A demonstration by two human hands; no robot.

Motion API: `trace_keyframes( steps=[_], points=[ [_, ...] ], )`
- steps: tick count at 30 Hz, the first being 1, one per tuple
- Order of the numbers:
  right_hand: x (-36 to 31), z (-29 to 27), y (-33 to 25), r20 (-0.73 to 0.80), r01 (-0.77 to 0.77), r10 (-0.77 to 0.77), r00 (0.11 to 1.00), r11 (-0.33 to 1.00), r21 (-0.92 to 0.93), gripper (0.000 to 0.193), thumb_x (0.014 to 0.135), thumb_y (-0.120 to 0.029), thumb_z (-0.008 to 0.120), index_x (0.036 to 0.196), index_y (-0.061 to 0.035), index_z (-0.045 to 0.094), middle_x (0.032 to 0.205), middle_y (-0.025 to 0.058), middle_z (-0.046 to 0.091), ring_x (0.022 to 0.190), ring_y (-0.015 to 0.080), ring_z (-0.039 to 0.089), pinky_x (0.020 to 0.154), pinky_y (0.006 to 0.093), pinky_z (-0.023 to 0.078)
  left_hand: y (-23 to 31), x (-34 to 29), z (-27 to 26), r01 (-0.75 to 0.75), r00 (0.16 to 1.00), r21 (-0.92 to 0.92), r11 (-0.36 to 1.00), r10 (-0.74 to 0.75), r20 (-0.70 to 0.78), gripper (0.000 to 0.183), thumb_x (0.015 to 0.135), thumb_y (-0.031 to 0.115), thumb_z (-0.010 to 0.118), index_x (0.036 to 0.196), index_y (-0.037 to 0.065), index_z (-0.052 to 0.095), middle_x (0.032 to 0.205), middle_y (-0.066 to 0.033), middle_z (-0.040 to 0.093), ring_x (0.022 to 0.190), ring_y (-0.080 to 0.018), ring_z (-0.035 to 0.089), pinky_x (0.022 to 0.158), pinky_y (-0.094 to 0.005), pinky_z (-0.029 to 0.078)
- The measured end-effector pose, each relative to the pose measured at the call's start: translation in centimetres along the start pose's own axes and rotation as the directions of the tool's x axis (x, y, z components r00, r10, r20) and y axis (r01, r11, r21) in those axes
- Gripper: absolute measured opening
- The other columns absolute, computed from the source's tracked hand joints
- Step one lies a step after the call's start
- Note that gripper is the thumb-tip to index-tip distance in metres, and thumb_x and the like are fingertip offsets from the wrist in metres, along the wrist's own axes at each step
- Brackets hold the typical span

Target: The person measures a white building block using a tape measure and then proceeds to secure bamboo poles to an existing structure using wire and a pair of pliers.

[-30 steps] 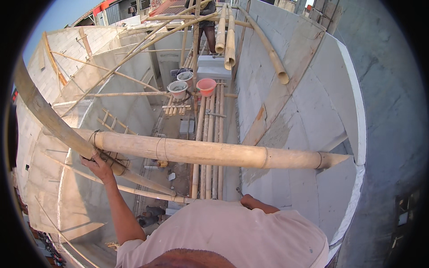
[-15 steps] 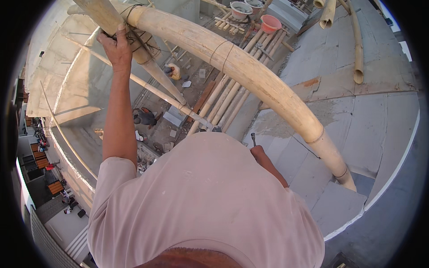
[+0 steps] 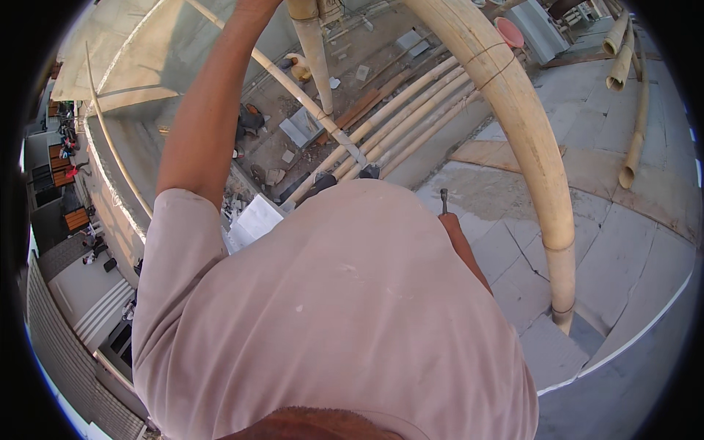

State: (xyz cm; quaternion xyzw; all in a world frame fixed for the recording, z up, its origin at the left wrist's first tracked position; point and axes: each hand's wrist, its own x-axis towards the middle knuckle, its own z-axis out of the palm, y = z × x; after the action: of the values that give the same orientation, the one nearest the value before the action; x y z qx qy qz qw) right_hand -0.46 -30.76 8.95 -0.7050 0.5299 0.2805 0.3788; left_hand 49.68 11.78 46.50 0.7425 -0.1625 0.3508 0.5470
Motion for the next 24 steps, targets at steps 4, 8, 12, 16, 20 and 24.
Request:
trace_keyframes(
  steps=[4,8,12,16,20,24],
  points=[
    [-0.2,0.2,0.0,0.006,0.073,-0.073,0.997,0.996,-0.057,0.029,0.088,-0.024,0.065,0.091,0.0039,0.07,0.086,0.0218,0.071,0.08,0.0341,0.072,0.068,0.0446,0.056,1.3,0.3,-0.2,0.005,1.0,0.05,0.999,-0.004,-0.013,0.06,0.09,0.029,0.07,0.129,-0.007,0.042,0.117,-0.0297,0.058,0.111,-0.04,0.059,0.096,-0.044,0.046],
    [1.7,-1.6,0.3,0.137,0.37,-0.361,0.922,0.724,-0.582,0.029,0.089,-0.026,0.064,0.091,0.003,0.071,0.086,0.0215,0.071,0.081,0.0343,0.072,0.068,0.0446,0.056,-0.4,0.5,0.4,0.029,0.995,0.125,0.992,-0.041,0.094,0.076,0.088,0.042,0.073,0.134,-0.008,0.039,0.115,-0.021,0.059,0.107,-0.0352,0.062,0.097,-0.0439,0.045],
    [1.1,-1.0,-1.9,0.437,0.528,-0.457,0.775,0.086,-0.845,0.032,0.092,-0.032,0.06,0.086,-0.0025,0.071,0.084,0.0199,0.071,0.075,0.0344,0.071,0.07,0.0434,0.057,-0.9,-0.1,-0.1,0.093,0.995,-0.015,0.996,-0.092,0.034,0.07,0.091,0.036,0.073,0.136,-0.007,0.04,0.129,-0.0261,0.054,0.119,-0.0374,0.057,0.102,-0.044,0.043],
    [2.3,0.9,-0.5,0.309,0.511,-0.438,0.844,0.484,-0.71,0.027,0.089,-0.027,0.059,0.085,-0.0034,0.071,0.083,0.0197,0.07,0.076,0.0356,0.071,0.067,0.047,0.057,1.2,0.3,0.5,0.063,0.998,-0.097,0.993,-0.06,0.037,0.068,0.094,0.033,0.07,0.138,-0.007,0.037,0.129,-0.0248,0.053,0.119,-0.0351,0.055,0.103,-0.0423,0.041],
    [2.5,2.2,0.4,0.408,0.604,-0.488,0.772,0.364,-0.709,0.021,0.086,-0.018,0.06,0.087,0.0004,0.07,0.083,0.0207,0.07,0.075,0.0365,0.071,0.065,0.0486,0.056,1.2,0.4,1.3,0.043,0.998,-0.103,0.994,-0.038,0.053,0.067,0.096,0.032,0.068,0.139,-0.007,0.036,0.133,-0.0239,0.049,0.12,-0.0336,0.053,0.103,-0.0416,0.041],
    [-2.2,2.7,-2.3,0.516,0.573,-0.357,0.779,0.071,-0.816,0.024,0.082,-0.016,0.059,0.094,-0.0025,0.075,0.097,0.0201,0.072,0.089,0.0363,0.072,0.078,0.0445,0.057,0.3,-0.1,0.6,0.07,0.996,-0.083,0.994,-0.066,0.058,0.067,0.096,0.032,0.067,0.14,-0.008,0.036,0.134,-0.0233,0.046,0.122,-0.033,0.051,0.103,-0.0419,0.04]
  ],
)
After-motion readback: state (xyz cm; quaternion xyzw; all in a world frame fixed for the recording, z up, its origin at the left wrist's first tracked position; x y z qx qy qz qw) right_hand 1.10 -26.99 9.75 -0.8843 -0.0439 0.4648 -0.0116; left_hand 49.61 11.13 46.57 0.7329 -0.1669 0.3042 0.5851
